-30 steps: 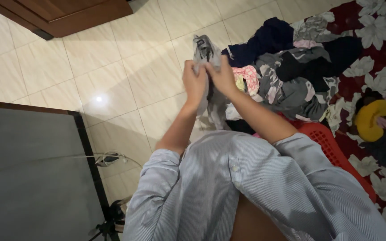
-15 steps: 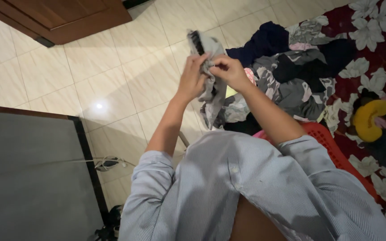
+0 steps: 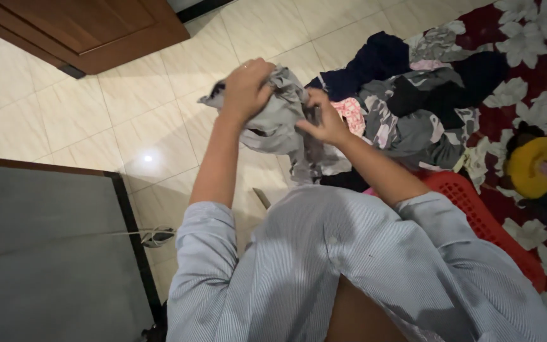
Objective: The recorder folds various pieces of laundry, including a patterned black cloth, socks, a brown shirt, a white t-shirt, and gray trousers.
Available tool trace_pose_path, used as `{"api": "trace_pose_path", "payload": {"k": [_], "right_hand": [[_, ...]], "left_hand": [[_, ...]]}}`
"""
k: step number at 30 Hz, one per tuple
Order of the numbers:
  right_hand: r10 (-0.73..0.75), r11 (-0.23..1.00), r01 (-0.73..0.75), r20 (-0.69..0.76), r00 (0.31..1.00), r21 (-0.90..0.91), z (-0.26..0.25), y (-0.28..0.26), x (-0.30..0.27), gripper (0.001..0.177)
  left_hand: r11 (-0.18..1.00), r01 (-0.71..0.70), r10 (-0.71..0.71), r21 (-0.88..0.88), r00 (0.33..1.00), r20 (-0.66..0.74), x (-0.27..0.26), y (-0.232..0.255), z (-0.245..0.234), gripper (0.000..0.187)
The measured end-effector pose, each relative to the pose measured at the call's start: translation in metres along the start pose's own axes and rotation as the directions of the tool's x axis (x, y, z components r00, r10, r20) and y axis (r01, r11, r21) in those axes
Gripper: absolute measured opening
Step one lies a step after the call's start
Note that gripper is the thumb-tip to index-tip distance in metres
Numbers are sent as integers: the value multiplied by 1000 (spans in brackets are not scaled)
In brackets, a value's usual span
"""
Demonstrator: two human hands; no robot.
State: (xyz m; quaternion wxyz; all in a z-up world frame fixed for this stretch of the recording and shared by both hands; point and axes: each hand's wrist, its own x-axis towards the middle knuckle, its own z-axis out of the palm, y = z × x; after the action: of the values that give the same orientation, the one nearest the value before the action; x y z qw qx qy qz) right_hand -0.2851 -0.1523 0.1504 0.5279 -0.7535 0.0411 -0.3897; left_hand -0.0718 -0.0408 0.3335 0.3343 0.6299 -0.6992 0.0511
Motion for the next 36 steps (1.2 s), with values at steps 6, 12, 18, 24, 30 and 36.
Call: {"api": "trace_pose_path", "payload": {"k": [6,12,18,24,30,36], "right_hand": [[188,956,-161,89,978,-244,7,20,-21,72],[103,924,20,301,948,-381,6,-37,25,72],[192,969,-113,387,902,-218,32,-36,37,64],[191,967,-116,346,919,-226,57,-4,21,61],[206,961,-115,375,904,-251,44,15,16,52],[570,730,-251,364,737,-636,17,118,-55,50]], "left_hand": [[997,-55,58,-48,996,61,22,22,-49,28],[989,-142,144,-30,983,111,34,36,-68,29],[980,-184,166,81,967,193,42,37,-96,28],[971,-222,212,93,971,108,41,38,-119,30],[977,-53,51,208,999,15,25,10,-140,26],[983,-67,110,171,960,-257,17,-5,-162,35]]}}
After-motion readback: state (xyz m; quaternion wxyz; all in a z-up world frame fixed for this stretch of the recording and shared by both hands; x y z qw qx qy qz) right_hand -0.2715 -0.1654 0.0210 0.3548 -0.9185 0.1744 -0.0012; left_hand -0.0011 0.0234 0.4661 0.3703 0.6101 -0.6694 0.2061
